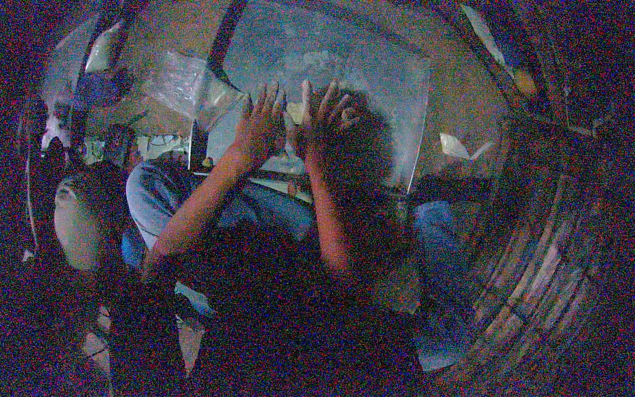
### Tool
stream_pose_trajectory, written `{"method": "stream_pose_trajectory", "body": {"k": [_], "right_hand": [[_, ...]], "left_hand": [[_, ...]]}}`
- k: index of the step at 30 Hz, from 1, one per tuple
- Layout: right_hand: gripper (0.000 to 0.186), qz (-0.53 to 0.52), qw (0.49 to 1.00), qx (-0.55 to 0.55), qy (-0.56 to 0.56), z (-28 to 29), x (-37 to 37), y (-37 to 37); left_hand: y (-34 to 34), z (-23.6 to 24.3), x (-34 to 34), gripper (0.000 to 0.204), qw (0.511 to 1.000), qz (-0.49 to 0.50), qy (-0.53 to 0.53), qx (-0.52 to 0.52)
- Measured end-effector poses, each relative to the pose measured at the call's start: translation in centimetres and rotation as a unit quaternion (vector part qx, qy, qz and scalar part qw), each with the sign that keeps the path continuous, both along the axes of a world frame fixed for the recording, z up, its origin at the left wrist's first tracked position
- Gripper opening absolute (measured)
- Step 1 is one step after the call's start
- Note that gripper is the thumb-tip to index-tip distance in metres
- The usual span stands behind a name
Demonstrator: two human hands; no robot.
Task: The person kneads a piece of dough on a metal tray with flour by hand, repeatedly stretching, folding, and pressing it.
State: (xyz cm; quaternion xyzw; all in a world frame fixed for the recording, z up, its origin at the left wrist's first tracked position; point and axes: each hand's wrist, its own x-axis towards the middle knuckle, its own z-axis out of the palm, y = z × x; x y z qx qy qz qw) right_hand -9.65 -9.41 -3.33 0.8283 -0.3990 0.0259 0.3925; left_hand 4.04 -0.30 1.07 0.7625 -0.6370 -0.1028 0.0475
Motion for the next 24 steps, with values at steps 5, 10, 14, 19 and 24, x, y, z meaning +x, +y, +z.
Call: {"method": "stream_pose_trajectory", "body": {"k": [5, 10, 14, 19, 24], "right_hand": [[0.106, 0.080, 0.912, 0.319, -0.244, 2.7, 3.3, -2.8], [0.115, 0.130, 0.873, 0.372, -0.287, 2.9, 4.4, -6.8], [0.111, 0.046, 0.875, 0.375, -0.301, 2.0, 6.0, -8.6], [0.094, 0.097, 0.963, 0.103, -0.228, 0.3, 7.0, -11.3], [0.083, -0.038, 0.897, 0.364, -0.248, 1.6, 7.9, -8.8]], "left_hand": [[0.2, 1.1, 0.3, 0.066, 0.999, 0.017, -0.010, 0.047], [0.3, 0.3, 0.4, 0.087, 0.998, 0.015, -0.053, -0.024], [0.1, 1.0, 0.4, 0.069, 0.999, -0.007, -0.019, 0.047], [-0.1, 1.3, 0.5, 0.083, 1.000, -0.014, -0.008, -0.001], [-0.1, 1.8, 1.0, 0.069, 0.998, 0.009, 0.035, 0.057]]}}
